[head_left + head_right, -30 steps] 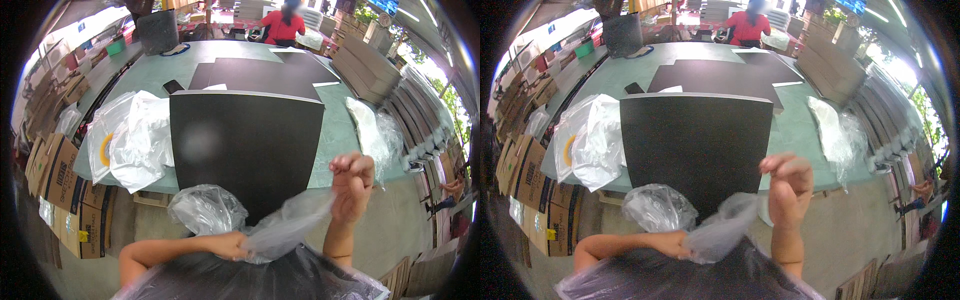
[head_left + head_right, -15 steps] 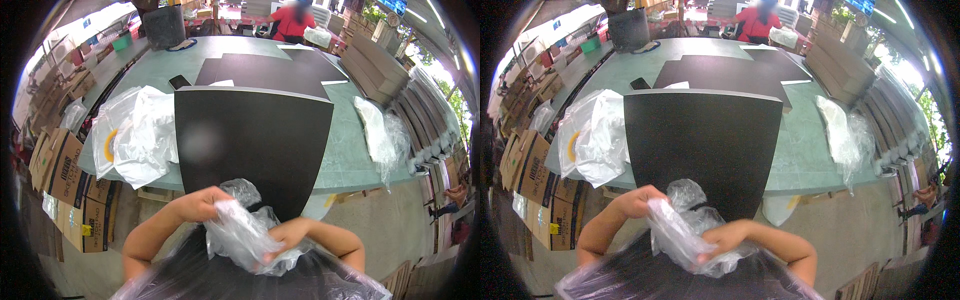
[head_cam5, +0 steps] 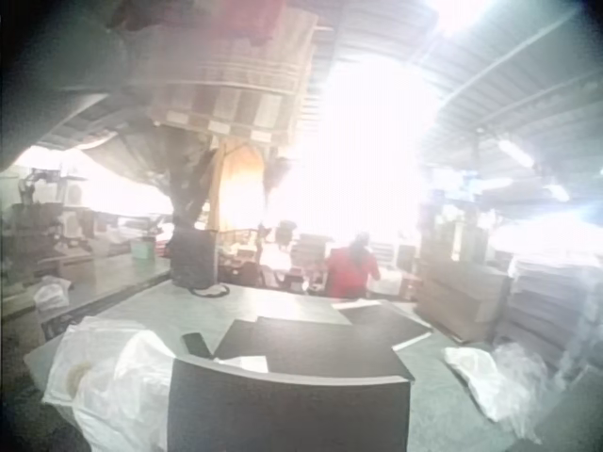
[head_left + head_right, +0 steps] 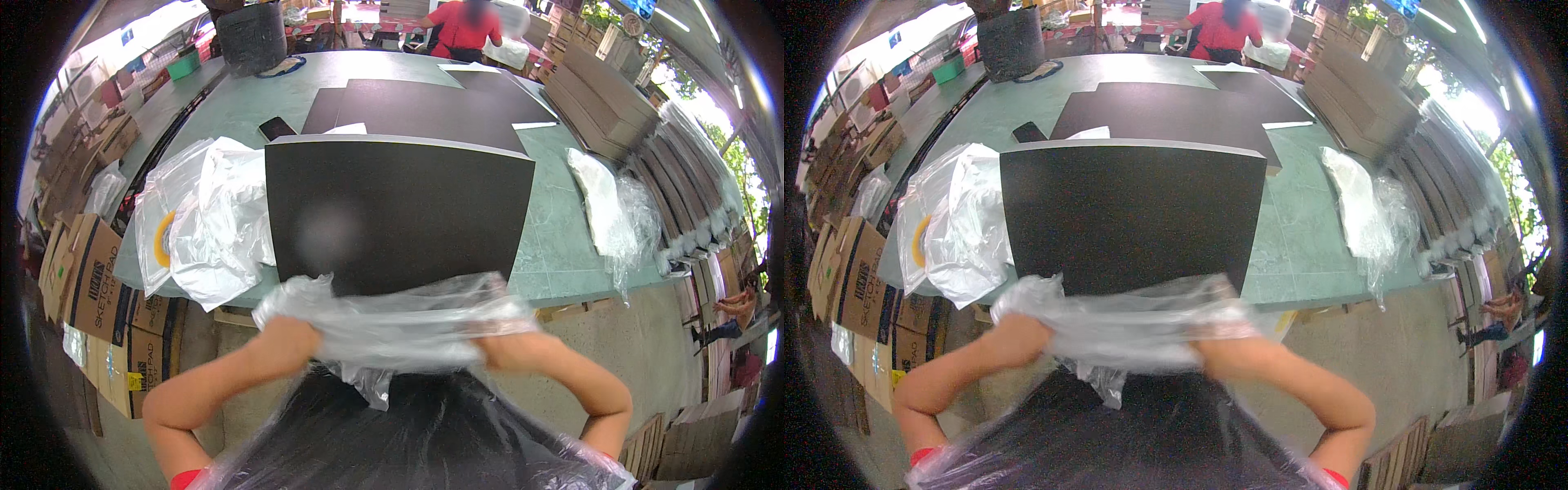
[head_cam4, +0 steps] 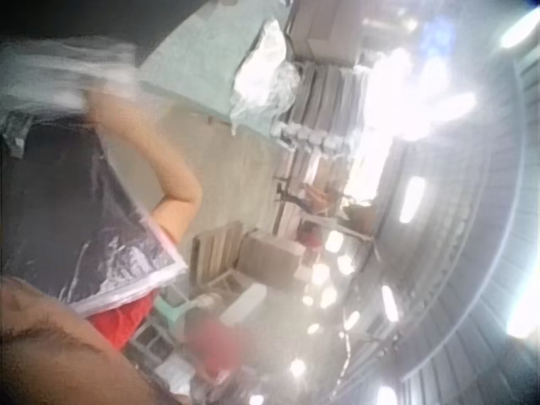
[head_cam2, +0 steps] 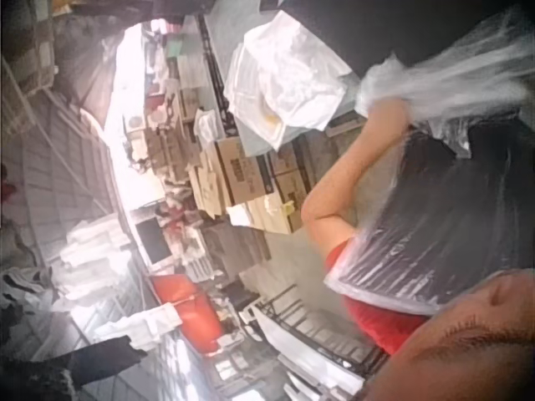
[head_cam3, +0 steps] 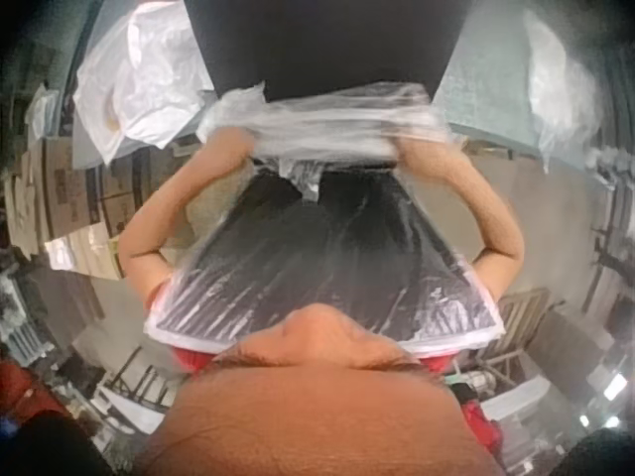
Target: The person wraps rectangular panels in clear plastic bags. They pick up a panel, slide it into a bag, smooth the plastic, and set the wrapped panel aside. The process repeats with additional panels and bags on the table.
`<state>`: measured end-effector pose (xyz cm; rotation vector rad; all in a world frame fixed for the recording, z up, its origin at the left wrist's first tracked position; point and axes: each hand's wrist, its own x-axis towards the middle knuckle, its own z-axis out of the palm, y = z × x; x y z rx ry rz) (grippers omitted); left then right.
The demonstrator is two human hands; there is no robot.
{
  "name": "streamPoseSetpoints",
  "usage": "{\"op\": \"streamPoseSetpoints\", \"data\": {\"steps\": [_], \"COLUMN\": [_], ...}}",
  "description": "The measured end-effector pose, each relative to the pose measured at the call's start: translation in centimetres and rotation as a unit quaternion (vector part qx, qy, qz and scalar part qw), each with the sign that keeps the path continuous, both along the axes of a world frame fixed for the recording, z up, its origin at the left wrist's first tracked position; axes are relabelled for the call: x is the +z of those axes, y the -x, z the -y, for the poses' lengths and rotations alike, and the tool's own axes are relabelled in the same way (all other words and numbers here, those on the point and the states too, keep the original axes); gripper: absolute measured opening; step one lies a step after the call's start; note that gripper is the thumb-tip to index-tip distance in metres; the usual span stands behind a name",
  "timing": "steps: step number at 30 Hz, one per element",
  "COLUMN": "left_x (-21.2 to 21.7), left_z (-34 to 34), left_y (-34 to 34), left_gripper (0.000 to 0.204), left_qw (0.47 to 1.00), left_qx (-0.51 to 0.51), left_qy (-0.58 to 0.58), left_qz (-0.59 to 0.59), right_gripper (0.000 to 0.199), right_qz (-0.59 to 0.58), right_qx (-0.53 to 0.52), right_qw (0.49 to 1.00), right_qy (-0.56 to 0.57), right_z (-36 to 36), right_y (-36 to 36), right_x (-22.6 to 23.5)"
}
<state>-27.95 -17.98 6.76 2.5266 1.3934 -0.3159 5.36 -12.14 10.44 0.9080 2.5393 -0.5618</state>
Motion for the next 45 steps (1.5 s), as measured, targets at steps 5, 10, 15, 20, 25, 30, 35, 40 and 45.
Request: {"op": "streamPoseSetpoints", "data": {"steps": [5, 10, 15, 20, 25, 30, 35, 40, 45], "left_x": [0.0, 6.0, 4.7, -4.3, 0.8, 5.9, 3.7, 7.5, 8.0], "left_z": [-3.2, 0.2, 2.6, 0.1, 2.0, -4.8, -10.2, -13.6, -9.4], "left_y": [3.0, -1.2, -4.7, 6.7, 3.9, 10.0, 12.3, 7.7, 5.8], "left_gripper": [0.014, 0.014, 0.009, 0.016, 0.019, 0.016, 0.028, 0.056, 0.054], "left_qw": [0.935, 0.975, 0.977, 0.978, 0.976, 0.692, 0.796, 0.857, 0.829], "left_qx": [0.060, -0.104, -0.212, 0.081, 0.094, 0.468, 0.363, 0.222, 0.218], "left_qy": [-0.345, -0.171, 0.030, -0.016, 0.177, -0.013, -0.447, -0.320, -0.434], "left_qz": [0.065, -0.092, -0.009, -0.192, 0.091, 0.550, 0.188, 0.338, 0.277], "right_gripper": [0.040, 0.017, 0.022, 0.019, 0.023, 0.029, 0.041, 0.056, 0.060], "right_qz": [-0.065, 0.067, -0.001, -0.068, -0.391, -0.313, -0.361, -0.406, -0.395], "right_qx": [0.258, -0.035, -0.072, 0.020, -0.314, -0.167, -0.149, -0.230, -0.221], "right_qw": [0.895, 0.971, 0.929, 0.997, 0.809, 0.869, 0.800, 0.800, 0.740], "right_qy": [0.358, -0.228, -0.363, 0.035, -0.307, -0.346, -0.455, -0.378, -0.498], "right_z": [4.9, -4.4, -6.7, -1.9, -9.2, -8.7, -10.6, -14.8, -10.6], "right_y": [3.2, -5.3, -7.9, -1.2, -5.4, -2.7, 1.2, -2.2, -1.8], "right_x": [6.0, -5.0, -8.0, 2.6, 5.4, 1.0, 3.0, 2.7, 4.1]}}
